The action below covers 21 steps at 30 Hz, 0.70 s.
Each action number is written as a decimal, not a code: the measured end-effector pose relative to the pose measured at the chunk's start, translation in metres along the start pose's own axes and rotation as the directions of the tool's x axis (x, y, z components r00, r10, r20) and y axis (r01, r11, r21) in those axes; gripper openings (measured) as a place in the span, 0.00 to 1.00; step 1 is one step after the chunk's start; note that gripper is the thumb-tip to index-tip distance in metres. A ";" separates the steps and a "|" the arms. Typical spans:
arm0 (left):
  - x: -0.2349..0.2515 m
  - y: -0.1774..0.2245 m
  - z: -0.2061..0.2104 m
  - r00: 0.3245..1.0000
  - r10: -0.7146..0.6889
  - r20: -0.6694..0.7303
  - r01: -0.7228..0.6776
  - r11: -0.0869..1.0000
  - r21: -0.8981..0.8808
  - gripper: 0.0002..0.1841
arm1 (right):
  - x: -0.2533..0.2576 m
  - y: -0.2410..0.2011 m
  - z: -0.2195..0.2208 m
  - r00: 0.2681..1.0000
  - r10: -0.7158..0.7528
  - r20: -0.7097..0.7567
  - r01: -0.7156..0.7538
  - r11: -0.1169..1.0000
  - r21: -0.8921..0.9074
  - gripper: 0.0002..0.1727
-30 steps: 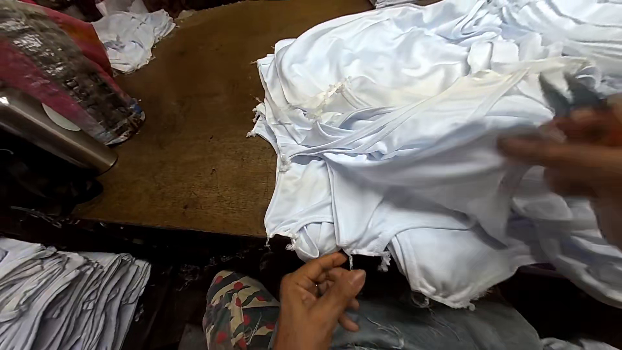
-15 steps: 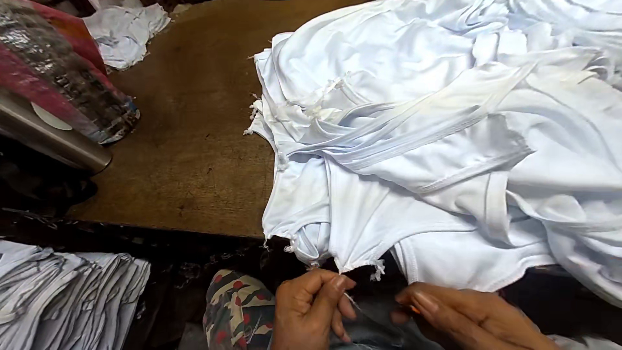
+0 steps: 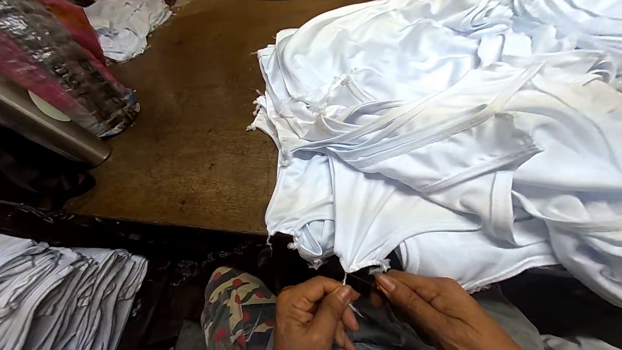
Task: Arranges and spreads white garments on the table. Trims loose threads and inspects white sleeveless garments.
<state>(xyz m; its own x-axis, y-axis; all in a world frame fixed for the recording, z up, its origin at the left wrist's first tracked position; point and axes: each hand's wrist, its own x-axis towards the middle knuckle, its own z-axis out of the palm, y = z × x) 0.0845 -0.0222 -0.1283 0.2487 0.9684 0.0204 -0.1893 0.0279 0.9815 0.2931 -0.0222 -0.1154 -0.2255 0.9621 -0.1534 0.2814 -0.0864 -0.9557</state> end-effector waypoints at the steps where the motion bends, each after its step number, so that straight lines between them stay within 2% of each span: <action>1: 0.000 0.000 0.000 1.000 0.000 0.000 0.000 1.000 0.000 0.10 | 0.001 0.001 0.001 1.000 -0.004 -0.015 0.003 1.000 -0.008 0.22; 6: 0.001 -0.002 0.002 1.000 -0.015 0.025 0.015 1.000 0.009 0.09 | 0.003 0.003 0.005 0.996 -0.059 -0.074 0.051 0.994 -0.097 0.23; 7: 0.002 -0.003 0.002 0.999 -0.031 0.025 0.031 0.999 -0.009 0.09 | 0.001 0.002 0.002 0.996 -0.061 -0.062 0.058 0.997 -0.048 0.23; 10: 0.010 -0.007 0.009 0.993 -0.112 0.026 0.115 0.980 -0.162 0.10 | -0.008 -0.006 -0.018 1.000 -0.026 0.005 0.023 0.964 0.263 0.22; 12: 0.019 -0.006 0.019 0.981 -0.188 0.040 0.192 0.949 -0.251 0.15 | -0.011 -0.010 -0.036 0.999 0.047 -0.015 -0.037 0.913 0.407 0.24; 14: 0.029 -0.005 0.033 0.961 -0.276 0.032 0.271 0.905 -0.329 0.14 | -0.010 -0.008 -0.050 0.988 0.151 -0.044 -0.111 0.866 0.487 0.26; 18: 0.047 -0.002 0.057 0.891 -0.453 -0.040 0.399 0.822 -0.406 0.12 | -0.012 -0.001 -0.058 0.978 0.195 -0.076 -0.134 0.860 0.492 0.26; 21: 0.049 -0.002 0.063 0.869 -0.491 -0.053 0.418 0.789 -0.450 0.11 | -0.016 -0.003 -0.063 0.981 0.173 -0.084 -0.128 0.913 0.388 0.24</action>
<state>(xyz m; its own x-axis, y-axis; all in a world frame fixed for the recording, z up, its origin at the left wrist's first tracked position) 0.1570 0.0097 -0.1176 0.2586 0.8414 -0.4746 -0.4723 0.5387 0.6976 0.3543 -0.0213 -0.0944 -0.0938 0.9509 -0.2949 -0.0764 -0.3022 -0.9502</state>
